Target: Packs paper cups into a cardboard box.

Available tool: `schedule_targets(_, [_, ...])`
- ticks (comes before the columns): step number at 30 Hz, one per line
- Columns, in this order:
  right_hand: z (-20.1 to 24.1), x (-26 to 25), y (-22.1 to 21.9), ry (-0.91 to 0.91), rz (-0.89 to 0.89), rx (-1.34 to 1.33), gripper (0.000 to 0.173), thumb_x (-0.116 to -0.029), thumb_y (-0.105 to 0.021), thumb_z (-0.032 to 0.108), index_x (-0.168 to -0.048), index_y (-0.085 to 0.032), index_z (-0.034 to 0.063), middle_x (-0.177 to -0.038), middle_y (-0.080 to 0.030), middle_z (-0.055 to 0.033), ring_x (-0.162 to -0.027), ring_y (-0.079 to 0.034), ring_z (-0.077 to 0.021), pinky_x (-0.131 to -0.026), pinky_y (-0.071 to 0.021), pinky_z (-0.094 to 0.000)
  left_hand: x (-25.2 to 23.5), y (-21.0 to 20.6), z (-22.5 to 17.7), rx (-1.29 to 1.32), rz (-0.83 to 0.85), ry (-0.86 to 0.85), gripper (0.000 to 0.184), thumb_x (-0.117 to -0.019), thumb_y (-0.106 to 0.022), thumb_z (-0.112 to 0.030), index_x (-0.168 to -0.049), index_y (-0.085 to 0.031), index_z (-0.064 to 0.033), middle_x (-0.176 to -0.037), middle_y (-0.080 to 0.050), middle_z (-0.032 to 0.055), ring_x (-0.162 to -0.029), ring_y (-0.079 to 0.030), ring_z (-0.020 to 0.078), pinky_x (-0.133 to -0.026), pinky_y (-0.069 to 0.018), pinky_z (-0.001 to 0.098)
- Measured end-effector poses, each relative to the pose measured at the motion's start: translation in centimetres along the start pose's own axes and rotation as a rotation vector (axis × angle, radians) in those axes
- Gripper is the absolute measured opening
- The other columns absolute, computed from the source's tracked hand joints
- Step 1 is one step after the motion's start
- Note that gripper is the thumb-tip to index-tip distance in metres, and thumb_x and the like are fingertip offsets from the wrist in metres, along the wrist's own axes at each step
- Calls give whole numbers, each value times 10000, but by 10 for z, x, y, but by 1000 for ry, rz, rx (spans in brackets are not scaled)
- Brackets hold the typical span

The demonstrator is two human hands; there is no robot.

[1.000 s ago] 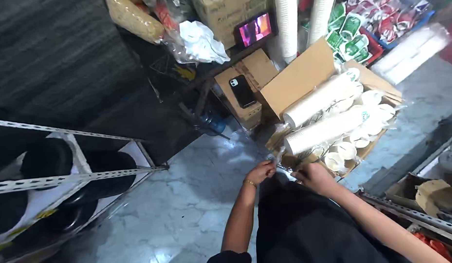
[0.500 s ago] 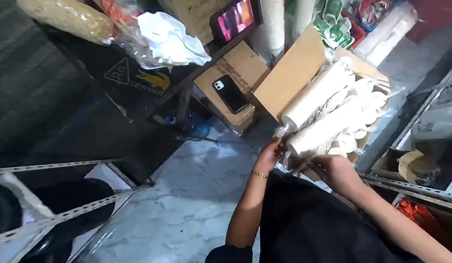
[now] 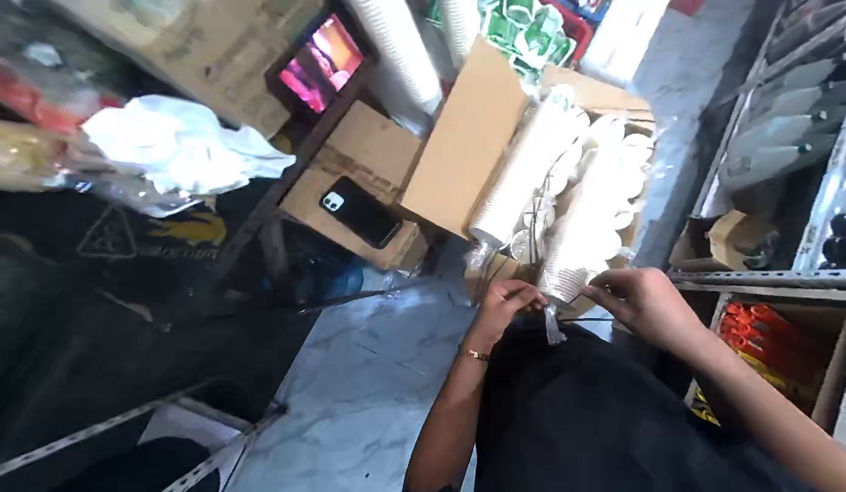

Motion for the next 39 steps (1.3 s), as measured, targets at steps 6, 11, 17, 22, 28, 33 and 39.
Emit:
schedule_targets(6, [-12, 19, 7, -60, -6, -180, 267, -1015, -620, 367, -948, -748, 143, -715, -665, 35, -612, -609, -62, -608, -545, -322, 4, -36, -14, -196, 95, -62, 123, -883, -749, -3, -1002, -740, 27, -960, -760, 57, -884, -735, 129, -858, -623, 321])
schedule_targets(11, [-13, 24, -1, -45, -3, -245, 263, -1019, -614, 352, -954, -754, 138, -733, -677, 31, -626, -618, -65, -618, -554, -318, 11, -45, -15, -365, 71, -117, 141, -901, -727, -5, -1036, -736, 37, -1009, -753, 86, -920, -735, 138, -866, -626, 316])
schedule_targets(17, [-10, 16, -10, -7, 26, -278, 266, -1024, -601, 346, -955, -753, 139, -725, -674, 32, -616, -609, -61, -614, -541, -309, 16, -41, -12, -473, -4, -241, 139, -890, -736, -6, -1023, -748, 34, -1018, -756, 104, -935, -739, 162, -878, -629, 339])
schedule_targets(22, [21, 8, -37, 148, 149, -269, 272, -1030, -583, 287, -958, -752, 86, -812, -719, -39, -741, -691, -152, -726, -588, -408, 22, -42, -20, -582, -68, -347, 109, -874, -728, -14, -974, -764, 10, -969, -764, 63, -896, -728, 90, -857, -616, 291])
schedule_targets(28, [22, 11, -25, 134, 337, -185, 426, -1061, -494, 453, -1058, -749, 111, -891, -719, -58, -835, -701, -206, -783, -584, -482, 19, -44, -27, -603, -19, -342, 103, -897, -677, 11, -962, -758, 18, -961, -764, 77, -897, -729, 88, -865, -613, 286])
schedule_targets(33, [-42, -2, 15, 10, 68, -20, 255, -1004, -639, 177, -1244, -677, 100, -1058, -707, -112, -865, -712, -282, -771, -594, -538, 9, -52, -48, -497, 95, -308, 71, -931, -677, 8, -952, -742, 26, -911, -752, 61, -839, -719, 86, -821, -619, 281])
schedule_targets(39, [-30, -17, 16, 413, -320, 181, 896, -666, -874, 244, -1493, -534, 176, -1584, -389, -258, -1448, -348, -522, -1084, -385, -685, -23, -92, -106, -501, 243, -348, 78, -917, -664, 32, -955, -732, 38, -894, -750, 44, -798, -717, 64, -783, -625, 261])
Point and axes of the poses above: each hand's wrist, its own x-axis away from the middle knuckle, its own y-axis out of the back of the hand, z = x × y, the point moved 7 cm from there along -x, towards the middle knuckle
